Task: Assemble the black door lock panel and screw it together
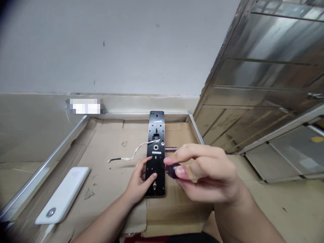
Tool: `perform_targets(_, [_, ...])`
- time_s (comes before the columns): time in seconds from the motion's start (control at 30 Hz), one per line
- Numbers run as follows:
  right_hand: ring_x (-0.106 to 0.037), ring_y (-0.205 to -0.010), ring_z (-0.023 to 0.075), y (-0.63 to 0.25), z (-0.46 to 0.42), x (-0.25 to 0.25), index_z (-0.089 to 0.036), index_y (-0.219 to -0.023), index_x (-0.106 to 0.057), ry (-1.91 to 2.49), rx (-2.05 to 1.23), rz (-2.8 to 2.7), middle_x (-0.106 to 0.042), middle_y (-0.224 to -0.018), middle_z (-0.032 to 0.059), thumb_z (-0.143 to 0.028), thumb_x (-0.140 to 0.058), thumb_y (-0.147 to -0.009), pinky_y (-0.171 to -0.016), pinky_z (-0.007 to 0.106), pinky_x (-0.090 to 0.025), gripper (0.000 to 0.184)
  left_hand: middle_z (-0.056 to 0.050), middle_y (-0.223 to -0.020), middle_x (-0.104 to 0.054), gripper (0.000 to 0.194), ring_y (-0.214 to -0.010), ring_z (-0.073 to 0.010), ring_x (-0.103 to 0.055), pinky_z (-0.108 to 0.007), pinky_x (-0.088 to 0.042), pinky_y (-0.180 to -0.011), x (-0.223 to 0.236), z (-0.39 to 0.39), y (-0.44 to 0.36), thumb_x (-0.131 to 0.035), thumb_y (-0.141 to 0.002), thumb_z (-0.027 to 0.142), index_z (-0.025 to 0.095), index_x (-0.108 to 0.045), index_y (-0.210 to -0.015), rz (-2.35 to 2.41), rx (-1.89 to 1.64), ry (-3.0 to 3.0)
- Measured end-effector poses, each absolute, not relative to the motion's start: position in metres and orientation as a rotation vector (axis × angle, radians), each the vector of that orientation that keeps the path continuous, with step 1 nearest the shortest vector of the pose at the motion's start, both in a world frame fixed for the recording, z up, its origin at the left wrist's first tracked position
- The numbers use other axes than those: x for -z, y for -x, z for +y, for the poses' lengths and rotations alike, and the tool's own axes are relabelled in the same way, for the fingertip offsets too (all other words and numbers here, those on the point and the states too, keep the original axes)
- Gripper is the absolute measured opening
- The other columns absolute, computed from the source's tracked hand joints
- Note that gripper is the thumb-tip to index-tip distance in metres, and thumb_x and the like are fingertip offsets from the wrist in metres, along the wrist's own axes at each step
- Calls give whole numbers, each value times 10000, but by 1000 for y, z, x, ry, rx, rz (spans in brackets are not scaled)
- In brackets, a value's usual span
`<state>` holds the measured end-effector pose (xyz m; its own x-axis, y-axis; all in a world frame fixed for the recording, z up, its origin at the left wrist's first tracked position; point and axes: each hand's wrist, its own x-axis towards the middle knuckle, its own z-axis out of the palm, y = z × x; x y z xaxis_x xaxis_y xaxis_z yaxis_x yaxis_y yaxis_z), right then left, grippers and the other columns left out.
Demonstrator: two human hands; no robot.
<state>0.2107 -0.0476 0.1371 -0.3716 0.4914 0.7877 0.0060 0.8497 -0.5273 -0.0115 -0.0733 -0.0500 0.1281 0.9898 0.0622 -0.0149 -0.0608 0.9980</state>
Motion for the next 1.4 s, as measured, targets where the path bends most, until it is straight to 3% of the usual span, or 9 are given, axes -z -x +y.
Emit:
perform_targets(0.23, [-621, -700, 133, -214, -41, -134, -255, -839, -671, 387, -484, -1912, -633, -864, 6, -29, -890, -607, -677, 347, -613, 391, -110, -1414, -463, 542, -1235, -248, -606, -419, -529, -1055, 52, -73, 12, -675, -912, 318, 294, -492, -1421, 1083, -1161, -1321])
perform_targets(0.37, [-705, -889, 243, -213, -40, -136, -220, -917, -693, 322, -440, -1941, -691, -1084, 99, -74, -827, -687, -750, 451, -646, 304, -101, -1408, -468, 538, -1237, -243, -607, -412, -525, -1057, 51, -73, 12, -673, -914, 317, 299, -491, -1420, 1074, -1165, -1311])
perform_targets(0.47, [-739, -998, 312, -213, -43, -141, -186, -1015, -703, 252, -480, -1966, -734, -1171, 153, 12, -695, -745, -796, 486, -663, 335, -107, -1402, -473, 534, -1251, -253, -602, -411, -529, -1052, 49, -73, 11, -676, -911, 316, 293, -498, -1414, 1072, -1169, -1312])
perform_targets(0.6, [-768, -906, 261, -215, -47, -144, -187, -1013, -710, 313, -536, -2000, -764, -1064, 133, 77, -721, -709, -688, 349, -673, 402, -110, -1407, -470, 542, -1229, -253, -614, -404, -548, -1027, 48, -73, 11, -684, -903, 326, 289, -502, -1412, 1084, -1163, -1304])
perform_targets(0.87, [-616, -739, 147, -215, -39, -132, -240, -864, -657, 344, -482, -1935, -609, -902, 21, -31, -867, -641, -666, 355, -601, 370, -105, -1413, -465, 547, -1228, -247, -616, -415, -527, -1059, 51, -74, 11, -692, -899, 315, 297, -501, -1411, 1079, -1175, -1318])
perform_targets(1.0, [-636, -857, 201, -213, -39, -134, -234, -964, -682, 294, -470, -1946, -591, -1007, 61, -66, -808, -680, -680, 387, -614, 353, -109, -1409, -466, 548, -1227, -247, -615, -410, -542, -1040, 51, -73, 11, -684, -905, 317, 295, -494, -1418, 1075, -1166, -1307])
perform_targets(1.13, [-707, -1014, 268, -215, -42, -138, -208, -1049, -676, 257, -530, -2042, -693, -1185, 132, 38, -668, -714, -791, 441, -644, 416, -100, -1408, -468, 543, -1254, -247, -598, -398, -539, -1043, 50, -72, 11, -687, -903, 307, 306, -501, -1414, 1078, -1172, -1313])
perform_targets(1.27, [-739, -909, 236, -216, -43, -137, -196, -1016, -686, 316, -536, -2012, -722, -1065, 120, 46, -762, -705, -706, 355, -653, 401, -102, -1402, -461, 543, -1215, -238, -622, -398, -547, -1029, 50, -72, 11, -689, -903, 301, 302, -498, -1412, 1077, -1161, -1313])
perform_targets(1.4, [-605, -713, 142, -212, -39, -130, -248, -960, -670, 337, -463, -1913, -556, -835, -9, 4, -876, -615, -647, 348, -603, 474, -110, -1418, -453, 548, -1212, -244, -624, -412, -543, -1038, 52, -72, 11, -690, -902, 304, 296, -495, -1415, 1065, -1171, -1303])
